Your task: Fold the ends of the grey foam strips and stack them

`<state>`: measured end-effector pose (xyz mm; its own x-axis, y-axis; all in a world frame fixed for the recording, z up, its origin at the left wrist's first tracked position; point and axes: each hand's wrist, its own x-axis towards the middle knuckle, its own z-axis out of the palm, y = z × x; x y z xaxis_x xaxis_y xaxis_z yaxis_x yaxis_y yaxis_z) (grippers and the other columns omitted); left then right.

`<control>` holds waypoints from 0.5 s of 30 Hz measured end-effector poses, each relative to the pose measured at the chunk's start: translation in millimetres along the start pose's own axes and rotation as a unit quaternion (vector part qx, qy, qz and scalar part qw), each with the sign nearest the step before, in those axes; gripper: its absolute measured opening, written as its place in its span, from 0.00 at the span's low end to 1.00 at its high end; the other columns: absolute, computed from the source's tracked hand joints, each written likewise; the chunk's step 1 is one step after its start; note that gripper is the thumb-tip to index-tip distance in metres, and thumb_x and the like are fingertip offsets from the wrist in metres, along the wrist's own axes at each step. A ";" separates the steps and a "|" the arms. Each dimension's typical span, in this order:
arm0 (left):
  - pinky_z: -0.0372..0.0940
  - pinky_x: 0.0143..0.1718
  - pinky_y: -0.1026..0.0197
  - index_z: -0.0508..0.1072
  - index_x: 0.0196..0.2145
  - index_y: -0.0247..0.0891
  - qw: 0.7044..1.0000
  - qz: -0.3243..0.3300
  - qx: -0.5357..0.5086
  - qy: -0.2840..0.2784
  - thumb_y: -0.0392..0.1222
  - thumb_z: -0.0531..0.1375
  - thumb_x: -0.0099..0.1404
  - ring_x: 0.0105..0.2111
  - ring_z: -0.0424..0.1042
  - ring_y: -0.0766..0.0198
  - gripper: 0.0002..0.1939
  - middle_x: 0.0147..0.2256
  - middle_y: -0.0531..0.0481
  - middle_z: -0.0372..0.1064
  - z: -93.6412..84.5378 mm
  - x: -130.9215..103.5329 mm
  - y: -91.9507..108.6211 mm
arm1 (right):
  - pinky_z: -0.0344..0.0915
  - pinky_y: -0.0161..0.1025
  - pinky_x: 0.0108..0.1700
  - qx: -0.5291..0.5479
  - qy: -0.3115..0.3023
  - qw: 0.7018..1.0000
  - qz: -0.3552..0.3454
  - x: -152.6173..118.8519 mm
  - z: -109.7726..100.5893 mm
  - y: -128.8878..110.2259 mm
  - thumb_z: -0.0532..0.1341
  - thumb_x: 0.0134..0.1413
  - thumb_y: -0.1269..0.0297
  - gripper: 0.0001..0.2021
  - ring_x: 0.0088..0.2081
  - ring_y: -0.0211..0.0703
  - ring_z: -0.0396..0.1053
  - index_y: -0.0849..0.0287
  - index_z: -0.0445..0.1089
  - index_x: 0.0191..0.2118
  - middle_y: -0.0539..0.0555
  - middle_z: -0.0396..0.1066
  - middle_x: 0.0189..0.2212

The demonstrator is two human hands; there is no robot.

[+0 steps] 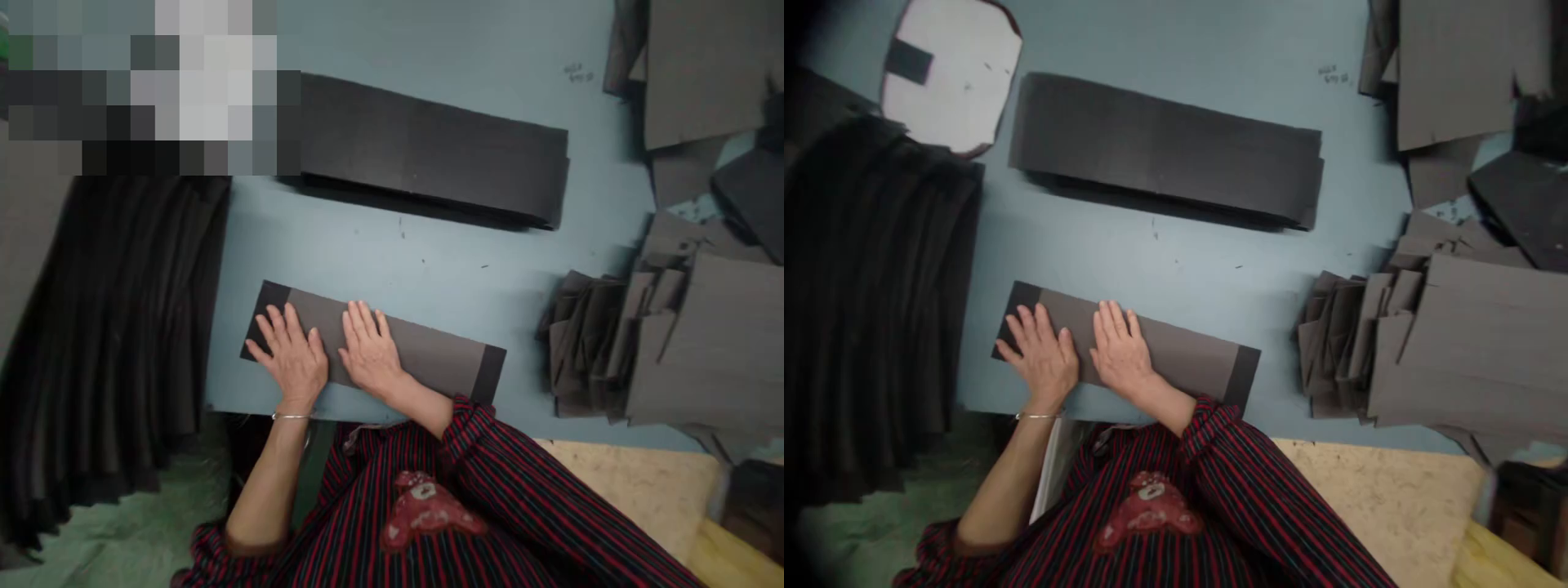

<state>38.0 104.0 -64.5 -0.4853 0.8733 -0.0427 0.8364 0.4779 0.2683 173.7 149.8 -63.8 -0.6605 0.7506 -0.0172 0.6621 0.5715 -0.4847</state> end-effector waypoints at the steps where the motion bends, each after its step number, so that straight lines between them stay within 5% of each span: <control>1: 0.25 0.63 0.33 0.42 0.67 0.33 1.000 0.000 0.000 0.000 0.49 0.44 0.70 0.68 0.30 0.47 0.33 0.69 0.35 0.33 0.2 -0.8 0.7 | 0.37 0.57 0.67 -0.008 0.012 1.000 0.007 -2.9 1.8 -0.4 0.53 0.63 0.60 0.31 0.69 0.55 0.31 0.73 0.47 0.65 0.67 0.38 0.68; 9: 0.31 0.64 0.35 0.46 0.67 0.33 0.998 0.056 -0.010 0.012 0.51 0.43 0.71 0.68 0.32 0.46 0.31 0.68 0.37 0.38 5.0 13.0 15.9 | 0.34 0.54 0.69 -0.032 0.067 0.997 0.001 -1.7 11.3 0.6 0.51 0.64 0.60 0.31 0.69 0.51 0.30 0.72 0.45 0.66 0.64 0.37 0.69; 15: 0.29 0.63 0.30 0.39 0.68 0.33 0.997 0.076 0.018 0.005 0.52 0.43 0.71 0.68 0.32 0.44 0.34 0.69 0.36 0.35 8.1 9.2 25.8 | 0.35 0.53 0.68 -0.016 0.051 0.993 0.109 -67.4 -14.4 43.4 0.54 0.62 0.49 0.38 0.69 0.53 0.29 0.71 0.43 0.67 0.64 0.35 0.69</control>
<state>57.2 125.1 -65.8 -0.3544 0.9351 0.0062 0.9093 0.3431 0.2355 252.0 128.9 -71.0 -0.4628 0.8860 -0.0289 0.7972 0.4017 -0.4508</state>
